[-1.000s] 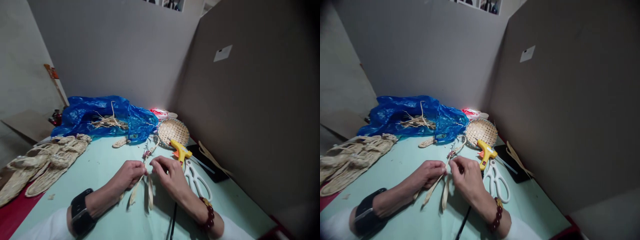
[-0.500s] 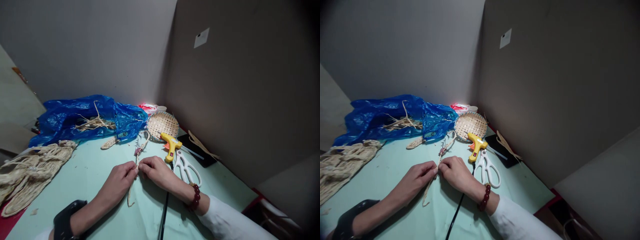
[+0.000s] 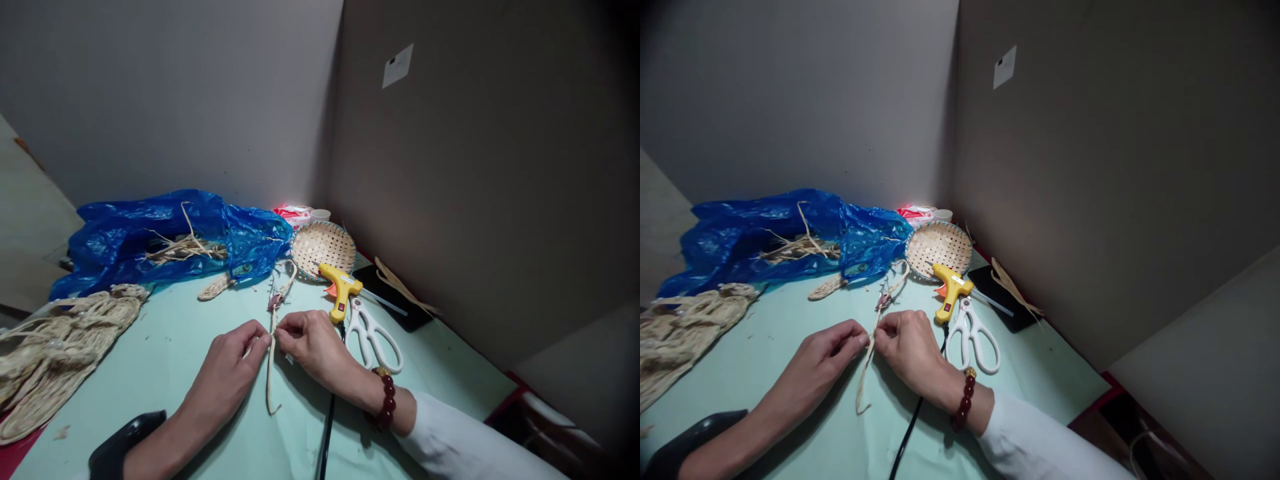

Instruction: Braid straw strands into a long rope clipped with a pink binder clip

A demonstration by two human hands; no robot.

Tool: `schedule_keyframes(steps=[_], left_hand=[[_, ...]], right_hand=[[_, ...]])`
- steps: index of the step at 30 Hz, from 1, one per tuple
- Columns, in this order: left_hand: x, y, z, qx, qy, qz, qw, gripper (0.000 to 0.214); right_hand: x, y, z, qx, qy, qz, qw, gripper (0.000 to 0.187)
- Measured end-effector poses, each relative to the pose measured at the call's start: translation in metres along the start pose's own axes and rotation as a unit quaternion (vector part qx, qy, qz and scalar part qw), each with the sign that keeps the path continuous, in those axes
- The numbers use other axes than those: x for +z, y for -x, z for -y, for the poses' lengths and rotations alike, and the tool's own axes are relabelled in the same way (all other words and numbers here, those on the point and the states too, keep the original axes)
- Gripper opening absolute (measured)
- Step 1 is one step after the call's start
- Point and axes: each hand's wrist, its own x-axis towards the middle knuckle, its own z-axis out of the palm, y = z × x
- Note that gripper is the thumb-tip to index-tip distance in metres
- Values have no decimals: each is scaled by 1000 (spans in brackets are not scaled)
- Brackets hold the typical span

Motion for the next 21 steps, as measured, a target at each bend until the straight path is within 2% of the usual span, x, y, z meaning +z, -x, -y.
schedule_keyframes(steps=[5,9,13,17,19,21], left_hand=[[6,8,-6,26,-30,-32,999,27],[16,16,-3,74,-82,-23,994,29],[25,23,3,136,-225,16,965,32],[30,28,0,133,-366,84,917,51],[31,31,-4,136,-390,98,906,54],[28,32,-7,141,-376,85,912,45]], right_hand=[[1,1,3,-17,13,-10,1000,19],[0,0,1,-11,-15,12,1000,23],[-5,-1,-1,3,-59,50,997,27],[-4,-2,-3,19,-96,70,993,29],[-2,-3,-5,31,-108,71,991,28],[1,-4,-7,43,-118,68,990,26]])
